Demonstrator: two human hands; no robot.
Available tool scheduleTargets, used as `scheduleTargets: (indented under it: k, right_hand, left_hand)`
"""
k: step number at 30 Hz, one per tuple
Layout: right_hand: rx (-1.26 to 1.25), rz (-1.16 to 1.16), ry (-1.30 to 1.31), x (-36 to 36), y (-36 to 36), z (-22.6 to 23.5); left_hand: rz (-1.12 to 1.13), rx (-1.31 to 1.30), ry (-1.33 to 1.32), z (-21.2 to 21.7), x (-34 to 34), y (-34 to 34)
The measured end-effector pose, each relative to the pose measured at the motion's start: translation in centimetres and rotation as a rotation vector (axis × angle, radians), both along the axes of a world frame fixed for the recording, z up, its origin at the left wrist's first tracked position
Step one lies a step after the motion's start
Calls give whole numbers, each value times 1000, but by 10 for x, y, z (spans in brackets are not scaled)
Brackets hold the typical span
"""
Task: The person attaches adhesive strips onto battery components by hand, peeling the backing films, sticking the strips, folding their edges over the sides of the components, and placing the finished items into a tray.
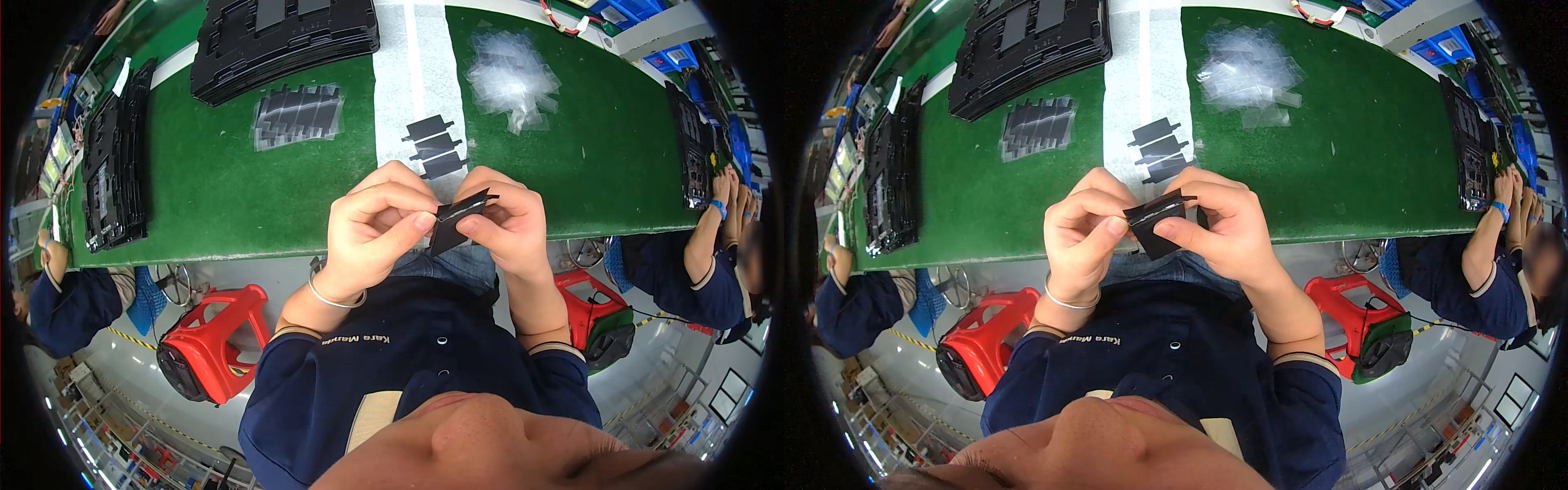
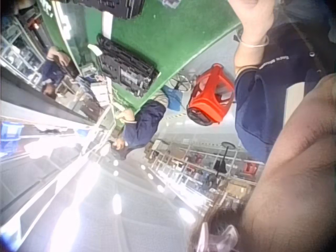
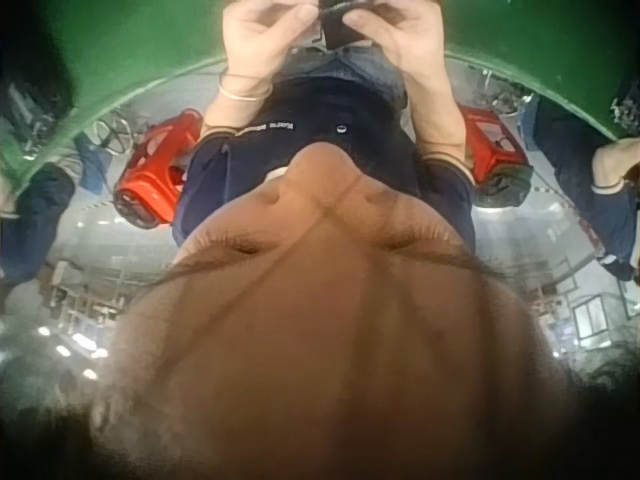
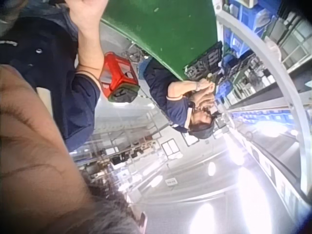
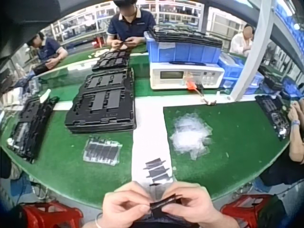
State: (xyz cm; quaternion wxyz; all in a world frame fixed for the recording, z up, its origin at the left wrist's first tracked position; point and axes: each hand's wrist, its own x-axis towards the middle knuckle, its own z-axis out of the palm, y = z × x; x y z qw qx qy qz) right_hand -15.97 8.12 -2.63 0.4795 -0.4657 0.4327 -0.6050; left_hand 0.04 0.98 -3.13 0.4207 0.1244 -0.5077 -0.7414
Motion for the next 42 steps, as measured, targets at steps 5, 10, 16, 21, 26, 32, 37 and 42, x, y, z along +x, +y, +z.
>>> scheduleTargets:
  k: [5,10,16,21,26,32,37,42]
  right_hand:
    - [-25,-34,84,0,-1,1]
    - [19,-87,137,1,-1,0]
    - [-155,-100,322,5,-2,9]
    - [-78,-66,7,7,-3,5]
    - [-110,-11,-165,13,-4,-4]
    - [-67,-4,-313,17,-2,-2]
    - [-101,-31,-332,19,-2,-4]
    - [-110,-72,-319,21,-3,-3]
  left_hand:
    - [24,-25,-27,-1,0,0]
    - [62,-55,-54,-6,0,0]
    - [63,-141,-137,-4,6,-6]
    - [187,-89,-32,7,8,-2]
    - [194,-110,-55,8,7,0]
    - [93,7,3,5,3,2]
    - [100,-12,11,3,0,4]
    - [103,-9,21,4,-1,5]
